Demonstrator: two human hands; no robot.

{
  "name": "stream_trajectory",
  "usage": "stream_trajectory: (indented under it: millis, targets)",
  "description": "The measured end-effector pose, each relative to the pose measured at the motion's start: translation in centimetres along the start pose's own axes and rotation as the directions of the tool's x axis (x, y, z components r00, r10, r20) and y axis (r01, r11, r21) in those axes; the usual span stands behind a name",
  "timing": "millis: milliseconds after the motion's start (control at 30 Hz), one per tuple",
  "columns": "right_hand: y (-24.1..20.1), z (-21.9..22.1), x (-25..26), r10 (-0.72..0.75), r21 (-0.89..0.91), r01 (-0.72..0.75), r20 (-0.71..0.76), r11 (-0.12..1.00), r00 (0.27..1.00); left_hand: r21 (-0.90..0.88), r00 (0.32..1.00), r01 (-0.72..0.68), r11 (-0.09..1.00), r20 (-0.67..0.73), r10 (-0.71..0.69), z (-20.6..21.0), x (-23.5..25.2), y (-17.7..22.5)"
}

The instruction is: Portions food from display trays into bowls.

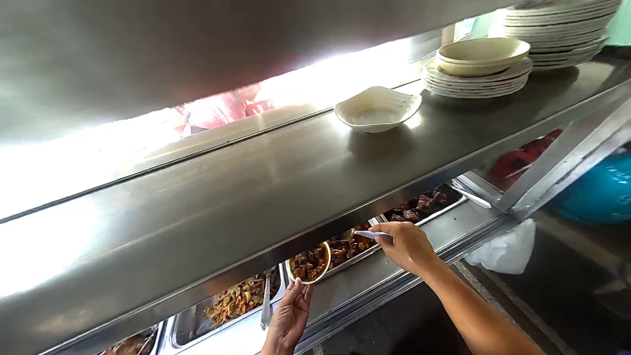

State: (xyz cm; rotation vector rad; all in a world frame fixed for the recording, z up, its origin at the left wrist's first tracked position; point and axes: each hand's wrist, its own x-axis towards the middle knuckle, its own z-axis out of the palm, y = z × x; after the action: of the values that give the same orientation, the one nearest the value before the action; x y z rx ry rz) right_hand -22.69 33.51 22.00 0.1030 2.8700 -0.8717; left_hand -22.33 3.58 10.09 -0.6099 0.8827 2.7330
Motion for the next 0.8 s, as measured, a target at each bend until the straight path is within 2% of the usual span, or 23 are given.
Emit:
stream_trajectory:
  millis: [100,133,167,233,333,567,800]
  targets:
    - [0.1,-0.1,-1.8,-0.171,-0.058,0.164,-0.133,0.985,0.976,-0.003,0.999,0.034,0.999,0.025,-0.034,1.6,-0.6,-2.4]
    - [0.5,0.7,-2.1,-0.27,-0.132,0.245,-0.24,0.961,0.932,-0.014,0.998,0.044,0.999,0.043,-0.044,2.0,-0.7,-3.3]
    - [1.3,1.5,-2.0,-0.383,-0.234,0.315,-0.355,0.92,0.853,-0.03,0.997,0.054,0.998,0.059,-0.052,2.4,-0.8,-4.2]
    - [2.9,2.0,-2.0,-0.541,-0.407,0.373,-0.464,0.834,0.701,-0.045,0.995,0.072,0.996,0.075,-0.068,3.4,-0.9,-5.9]
    - [4.7,0.7,-2.9,-0.599,-0.486,0.367,-0.515,0.793,0.613,-0.059,0.994,0.087,0.994,0.076,-0.083,4.9,-1.1,-7.8]
    - [7.0,0.1,-4.1,-0.625,-0.489,0.404,-0.475,0.773,0.619,-0.04,0.992,0.099,0.994,0.087,-0.095,6.7,-1.3,-9.8]
    - [7.1,0.3,-3.4,-0.587,-0.467,0.373,-0.497,0.802,0.639,-0.034,0.991,0.105,0.994,0.09,-0.102,6.5,-1.4,-9.2]
